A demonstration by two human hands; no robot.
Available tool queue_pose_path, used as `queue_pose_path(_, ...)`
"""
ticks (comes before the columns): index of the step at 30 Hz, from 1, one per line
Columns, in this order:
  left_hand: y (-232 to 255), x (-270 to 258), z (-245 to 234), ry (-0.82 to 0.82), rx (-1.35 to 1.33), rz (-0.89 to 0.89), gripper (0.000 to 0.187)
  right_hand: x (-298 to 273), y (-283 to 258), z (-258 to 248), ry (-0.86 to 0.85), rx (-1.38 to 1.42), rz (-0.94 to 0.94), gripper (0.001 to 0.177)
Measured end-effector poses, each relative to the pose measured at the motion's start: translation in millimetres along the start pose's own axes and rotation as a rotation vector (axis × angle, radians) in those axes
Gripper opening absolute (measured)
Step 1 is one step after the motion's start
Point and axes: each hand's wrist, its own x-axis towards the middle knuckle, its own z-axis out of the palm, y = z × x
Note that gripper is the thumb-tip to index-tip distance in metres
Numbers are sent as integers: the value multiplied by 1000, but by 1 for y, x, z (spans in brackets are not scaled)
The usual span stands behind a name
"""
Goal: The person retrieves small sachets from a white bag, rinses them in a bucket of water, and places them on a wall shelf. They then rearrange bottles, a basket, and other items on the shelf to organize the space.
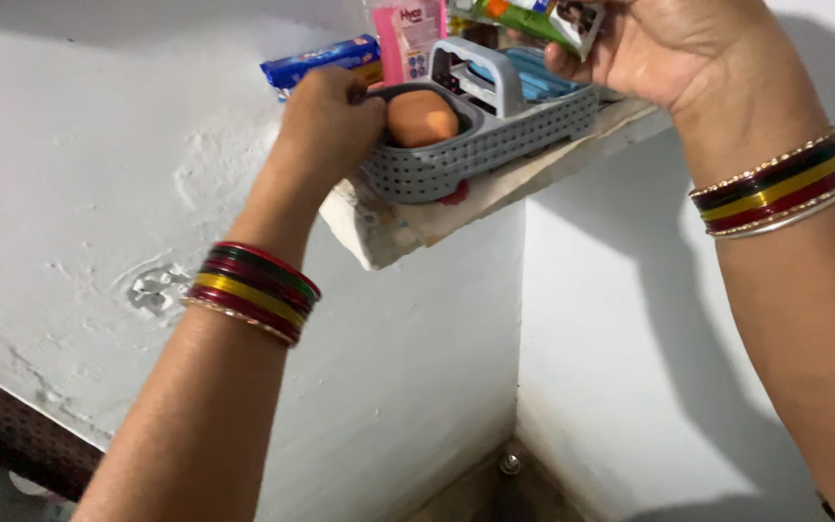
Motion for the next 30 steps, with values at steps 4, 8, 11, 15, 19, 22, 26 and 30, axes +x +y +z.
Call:
queue_pose_path(4, -1, -9, -2, -21, -1, -72, 44, 6, 5, 24, 85, 89, 61, 13)
queue_pose_path(8, 10, -19, -10, -92, 22, -95, 51, 4, 3, 41, 98, 152, 106, 3)
queue_pose_path(11, 15, -32, -21, -98, 14, -15, 52, -5, -2, 50, 132, 128, 107, 6)
queue_pose_path(15, 18, -46, -30, -92, -44, 93, 50, -16, -9, 62, 151, 112, 100, 6)
queue_pose_path(19, 18, -54, -33, -11, -24, 204, 49, -21, -13, 74, 173, 104, 127, 10)
queue_pose_path(22, 16, -59, -38, -41, -18, 174, 49, -24, -12, 83, 202, 79, 122, 10)
queue_pose_path(26, 14, -58, -51, 90, -354, 245, 54, -16, -12, 99, 222, 44, 179, 11)
queue_pose_path(30, 15, -43, -66, -15, -939, 54, 57, 6, -10, 125, 135, 19, 219, 13)
